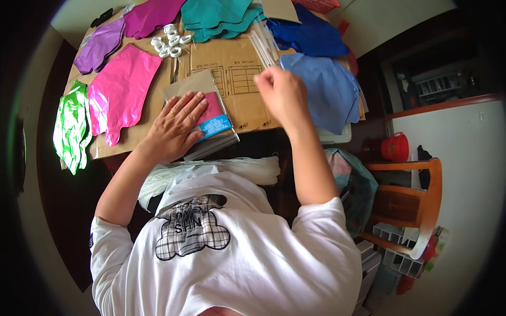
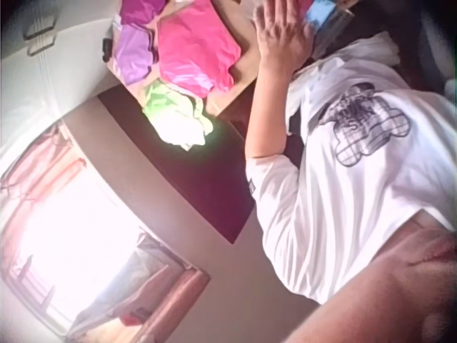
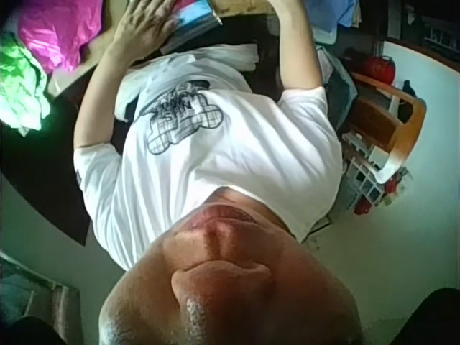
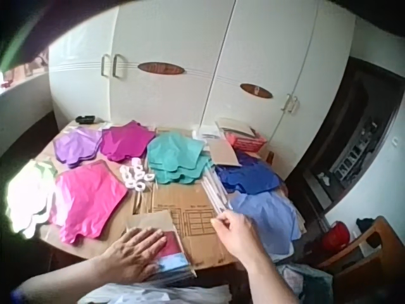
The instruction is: Sorting and inspecting colorful deflated foil balloons on a workbench.
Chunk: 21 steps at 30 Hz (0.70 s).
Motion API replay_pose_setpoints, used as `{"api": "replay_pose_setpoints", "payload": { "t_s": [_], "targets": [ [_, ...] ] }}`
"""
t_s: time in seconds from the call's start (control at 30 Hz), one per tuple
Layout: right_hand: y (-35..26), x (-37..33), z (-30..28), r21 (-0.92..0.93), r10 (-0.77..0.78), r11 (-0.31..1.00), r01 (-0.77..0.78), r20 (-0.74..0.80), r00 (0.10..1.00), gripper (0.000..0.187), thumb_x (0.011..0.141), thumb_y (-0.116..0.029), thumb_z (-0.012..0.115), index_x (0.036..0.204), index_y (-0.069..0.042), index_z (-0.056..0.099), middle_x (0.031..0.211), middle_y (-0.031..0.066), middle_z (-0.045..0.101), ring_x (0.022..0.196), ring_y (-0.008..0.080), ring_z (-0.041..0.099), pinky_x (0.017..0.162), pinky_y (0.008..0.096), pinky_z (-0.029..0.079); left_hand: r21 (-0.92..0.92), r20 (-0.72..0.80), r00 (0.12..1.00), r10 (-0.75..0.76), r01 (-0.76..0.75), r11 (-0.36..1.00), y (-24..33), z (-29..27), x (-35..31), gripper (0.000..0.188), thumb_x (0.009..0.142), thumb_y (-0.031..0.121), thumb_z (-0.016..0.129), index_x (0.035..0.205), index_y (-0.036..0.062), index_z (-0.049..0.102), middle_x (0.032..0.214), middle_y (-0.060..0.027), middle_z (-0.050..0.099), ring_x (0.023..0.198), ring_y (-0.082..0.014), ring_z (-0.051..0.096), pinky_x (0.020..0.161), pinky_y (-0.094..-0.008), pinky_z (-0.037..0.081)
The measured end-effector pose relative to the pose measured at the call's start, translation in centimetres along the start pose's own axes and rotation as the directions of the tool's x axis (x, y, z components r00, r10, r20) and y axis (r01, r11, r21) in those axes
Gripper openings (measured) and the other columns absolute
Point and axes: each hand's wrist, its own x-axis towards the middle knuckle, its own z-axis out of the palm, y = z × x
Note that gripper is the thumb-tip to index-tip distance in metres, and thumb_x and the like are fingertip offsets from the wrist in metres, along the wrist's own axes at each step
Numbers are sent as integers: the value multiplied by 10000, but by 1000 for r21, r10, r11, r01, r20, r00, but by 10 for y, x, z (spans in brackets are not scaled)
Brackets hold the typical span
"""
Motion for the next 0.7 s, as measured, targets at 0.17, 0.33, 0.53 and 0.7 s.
{"api": "replay_pose_setpoints", "payload": {
  "t_s": [0.17,0.33,0.53,0.7],
  "targets": [
    [39,67,24,-467,-90,881,72,-16,996,208,813,-202,658,870,-4,689,977,187,671,844,329,672,781,409,535,-27,-27,1000,12,-12,1000,-9,0,9,618,954,347,460,1492,99,286,1548,-103,277,1447,-281,212,1182,-456,126],
    [28,71,30,-587,-58,805,83,61,996,194,806,-133,613,886,30,682,931,197,671,844,349,670,788,418,542,-47,-146,989,5,-12,999,-1,-4,10,585,885,257,578,1413,89,391,1477,-117,364,1405,-315,273,1157,-460,189],
    [6,-6,6,-83,-277,959,272,-54,959,68,787,-64,646,795,-29,588,741,134,654,673,279,671,599,359,522,-262,-350,936,27,-126,957,13,-3,7,279,712,84,756,952,40,619,988,-99,604,949,-305,600,850,-419,485],
    [21,-91,-1,184,-211,964,193,80,974,133,762,2,680,833,-33,573,682,87,623,596,190,645,548,304,503,-298,-422,905,51,-191,935,9,6,9,203,720,41,746,887,18,633,955,-111,634,946,-311,626,842,-414,507]
  ]
}}
